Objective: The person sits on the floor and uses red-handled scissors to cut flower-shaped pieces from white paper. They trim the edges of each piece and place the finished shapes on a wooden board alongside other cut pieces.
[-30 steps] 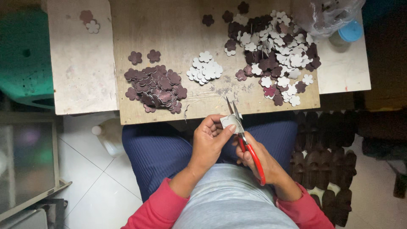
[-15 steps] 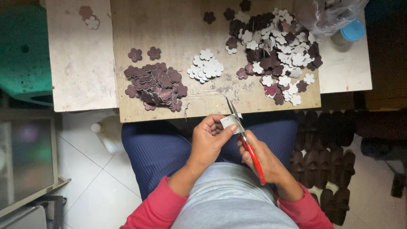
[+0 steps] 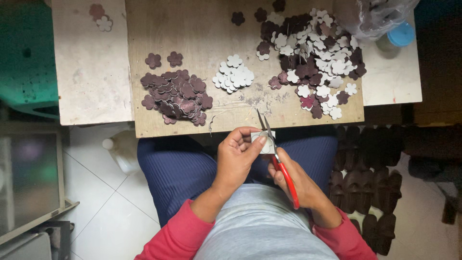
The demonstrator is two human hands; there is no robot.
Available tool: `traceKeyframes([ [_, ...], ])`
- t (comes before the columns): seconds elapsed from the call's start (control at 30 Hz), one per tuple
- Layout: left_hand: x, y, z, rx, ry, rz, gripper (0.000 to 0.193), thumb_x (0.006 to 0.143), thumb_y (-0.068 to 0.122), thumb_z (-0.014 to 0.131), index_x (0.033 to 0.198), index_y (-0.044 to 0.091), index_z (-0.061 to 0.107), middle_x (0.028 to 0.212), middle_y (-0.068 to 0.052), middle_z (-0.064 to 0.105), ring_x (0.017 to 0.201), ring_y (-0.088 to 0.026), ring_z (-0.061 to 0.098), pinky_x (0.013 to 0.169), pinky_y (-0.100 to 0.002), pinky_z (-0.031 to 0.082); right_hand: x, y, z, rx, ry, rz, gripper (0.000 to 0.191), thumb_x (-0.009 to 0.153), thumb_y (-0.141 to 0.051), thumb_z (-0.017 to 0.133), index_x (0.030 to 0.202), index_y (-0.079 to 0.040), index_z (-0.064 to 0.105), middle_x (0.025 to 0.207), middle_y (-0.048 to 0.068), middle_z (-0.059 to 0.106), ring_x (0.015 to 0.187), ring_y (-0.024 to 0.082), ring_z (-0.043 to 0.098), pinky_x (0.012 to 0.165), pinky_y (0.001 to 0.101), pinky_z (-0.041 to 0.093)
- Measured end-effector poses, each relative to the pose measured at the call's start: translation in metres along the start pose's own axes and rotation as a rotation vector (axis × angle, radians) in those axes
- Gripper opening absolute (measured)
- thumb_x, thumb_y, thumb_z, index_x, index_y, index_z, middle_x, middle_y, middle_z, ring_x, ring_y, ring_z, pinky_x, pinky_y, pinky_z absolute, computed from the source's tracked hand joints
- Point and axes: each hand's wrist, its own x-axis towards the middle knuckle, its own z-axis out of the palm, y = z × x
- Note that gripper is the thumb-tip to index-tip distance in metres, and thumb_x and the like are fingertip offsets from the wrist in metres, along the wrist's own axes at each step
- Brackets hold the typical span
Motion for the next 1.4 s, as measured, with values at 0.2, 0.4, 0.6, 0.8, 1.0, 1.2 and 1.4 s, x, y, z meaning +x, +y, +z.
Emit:
traceKeyframes([
  [0.2, -0.002, 0.005, 0.0, 0.021, -0.024, 0.007, 0.023, 0.095, 0.0, 0.071, 0.116, -0.006, 0.065, 0.106, -0.011, 0.073, 0.092, -0.011, 0.071, 0.083, -0.024, 0.059, 0.001, 0.002, -0.001, 0.009, -0.02, -0.109, 0.076, 0.103, -0.062, 0.039, 0.139, 0.005, 0.037, 0.081, 0.007, 0.05, 0.07, 0.02, 0.049, 0.068, 0.0356, 0.049],
  [0.4, -0.003, 0.01, -0.002, 0.064, -0.03, 0.017, 0.024, 0.094, 0.001, 0.072, 0.117, -0.005, 0.066, 0.106, -0.01, 0.074, 0.091, -0.01, 0.071, 0.082, -0.024, 0.058, -0.001, 0.004, -0.001, 0.067, -0.033, -0.02, 0.064, 0.103, -0.056, 0.043, 0.127, 0.003, 0.044, 0.082, 0.007, 0.052, 0.07, 0.018, 0.054, 0.069, 0.0342, 0.056],
  [0.6, -0.002, 0.013, -0.005, 0.074, -0.007, 0.012, 0.026, 0.093, 0.0, 0.073, 0.118, -0.005, 0.066, 0.103, -0.01, 0.074, 0.088, -0.009, 0.069, 0.078, -0.022, 0.057, -0.002, 0.001, -0.003, 0.066, -0.05, 0.016, 0.058, 0.101, -0.053, 0.046, 0.122, 0.001, 0.047, 0.082, 0.007, 0.055, 0.07, 0.018, 0.057, 0.065, 0.033, 0.06],
  [0.8, 0.0, 0.019, -0.008, 0.099, 0.008, 0.025, 0.03, 0.092, 0.0, 0.073, 0.12, -0.004, 0.064, 0.1, -0.009, 0.075, 0.085, -0.008, 0.069, 0.075, -0.021, 0.057, -0.002, 0.001, -0.005, 0.054, -0.056, 0.021, 0.054, 0.101, -0.053, 0.047, 0.116, -0.001, 0.049, 0.075, 0.006, 0.055, 0.063, 0.017, 0.057, 0.061, 0.0324, 0.056],
  [1.0, 0.001, 0.025, -0.01, 0.158, 0.037, 0.005, 0.034, 0.091, 0.002, 0.074, 0.123, -0.004, 0.063, 0.097, -0.008, 0.074, 0.079, -0.005, 0.066, 0.06, -0.017, 0.052, -0.003, 0.0, -0.006, 0.057, -0.073, 0.008, 0.049, 0.102, -0.052, 0.046, 0.11, -0.004, 0.05, 0.068, 0.003, 0.052, 0.058, 0.015, 0.052, 0.057, 0.0314, 0.048],
  [1.2, 0.001, 0.028, -0.012, 0.172, 0.047, 0.004, 0.035, 0.091, 0.002, 0.075, 0.124, -0.003, 0.062, 0.096, -0.007, 0.074, 0.077, -0.005, 0.066, 0.059, -0.017, 0.052, -0.004, -0.002, -0.007, 0.046, -0.085, 0.027, 0.043, 0.103, -0.047, 0.048, 0.106, -0.004, 0.051, 0.065, 0.003, 0.048, 0.056, 0.014, 0.045, 0.055, 0.0316, 0.043],
  [1.4, 0.005, 0.025, -0.015, 0.236, 0.058, 0.062, 0.035, 0.092, 0.002, 0.075, 0.124, -0.004, 0.063, 0.097, -0.008, 0.075, 0.08, -0.006, 0.067, 0.07, -0.018, 0.055, -0.005, 0.001, -0.008, 0.015, -0.093, 0.005, 0.042, 0.104, -0.047, 0.048, 0.104, -0.004, 0.051, 0.067, 0.003, 0.047, 0.057, 0.013, 0.046, 0.054, 0.0308, 0.043],
])
